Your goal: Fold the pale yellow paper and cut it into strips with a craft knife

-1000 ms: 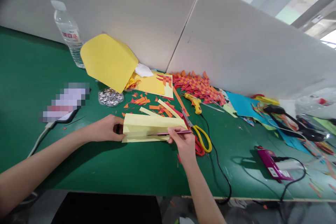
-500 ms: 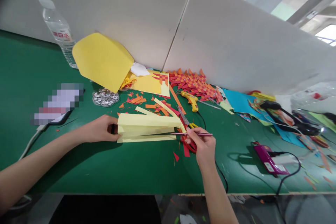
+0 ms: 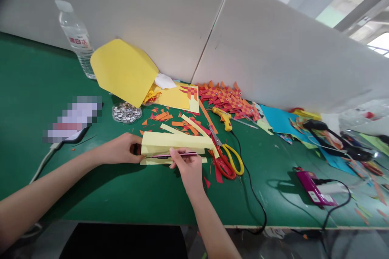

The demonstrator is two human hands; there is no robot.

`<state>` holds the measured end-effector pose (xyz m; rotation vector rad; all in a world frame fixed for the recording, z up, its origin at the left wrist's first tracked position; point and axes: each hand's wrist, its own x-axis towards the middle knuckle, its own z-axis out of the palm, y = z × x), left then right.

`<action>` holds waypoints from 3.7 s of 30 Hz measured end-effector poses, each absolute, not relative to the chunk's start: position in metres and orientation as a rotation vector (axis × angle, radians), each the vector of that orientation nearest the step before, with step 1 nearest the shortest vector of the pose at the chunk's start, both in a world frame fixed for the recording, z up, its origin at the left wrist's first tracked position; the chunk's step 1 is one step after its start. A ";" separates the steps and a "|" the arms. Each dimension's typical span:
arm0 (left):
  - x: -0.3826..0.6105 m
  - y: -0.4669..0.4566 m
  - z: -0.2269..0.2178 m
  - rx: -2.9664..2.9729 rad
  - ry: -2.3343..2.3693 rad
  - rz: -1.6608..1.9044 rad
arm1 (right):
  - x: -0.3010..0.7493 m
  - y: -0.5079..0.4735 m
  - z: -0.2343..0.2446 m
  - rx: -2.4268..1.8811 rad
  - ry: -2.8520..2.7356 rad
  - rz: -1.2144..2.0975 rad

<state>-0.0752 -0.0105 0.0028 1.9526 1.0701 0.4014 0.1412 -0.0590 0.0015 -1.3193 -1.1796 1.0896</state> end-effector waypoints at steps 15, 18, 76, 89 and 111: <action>-0.077 -0.010 0.002 1.987 1.046 0.412 | 0.140 -0.062 -0.001 -1.311 -1.197 1.081; -0.077 -0.010 0.002 1.985 1.044 0.414 | 0.139 -0.062 0.001 -1.332 -1.190 1.065; -0.077 -0.010 0.005 1.971 1.060 0.381 | 0.193 -0.052 0.007 -1.347 -1.362 0.881; -0.075 -0.009 0.005 1.981 1.064 0.368 | 0.148 -0.059 0.004 -1.295 -1.315 1.038; -0.080 -0.009 0.004 1.968 1.043 0.392 | 0.168 -0.064 0.004 -1.323 -1.328 0.949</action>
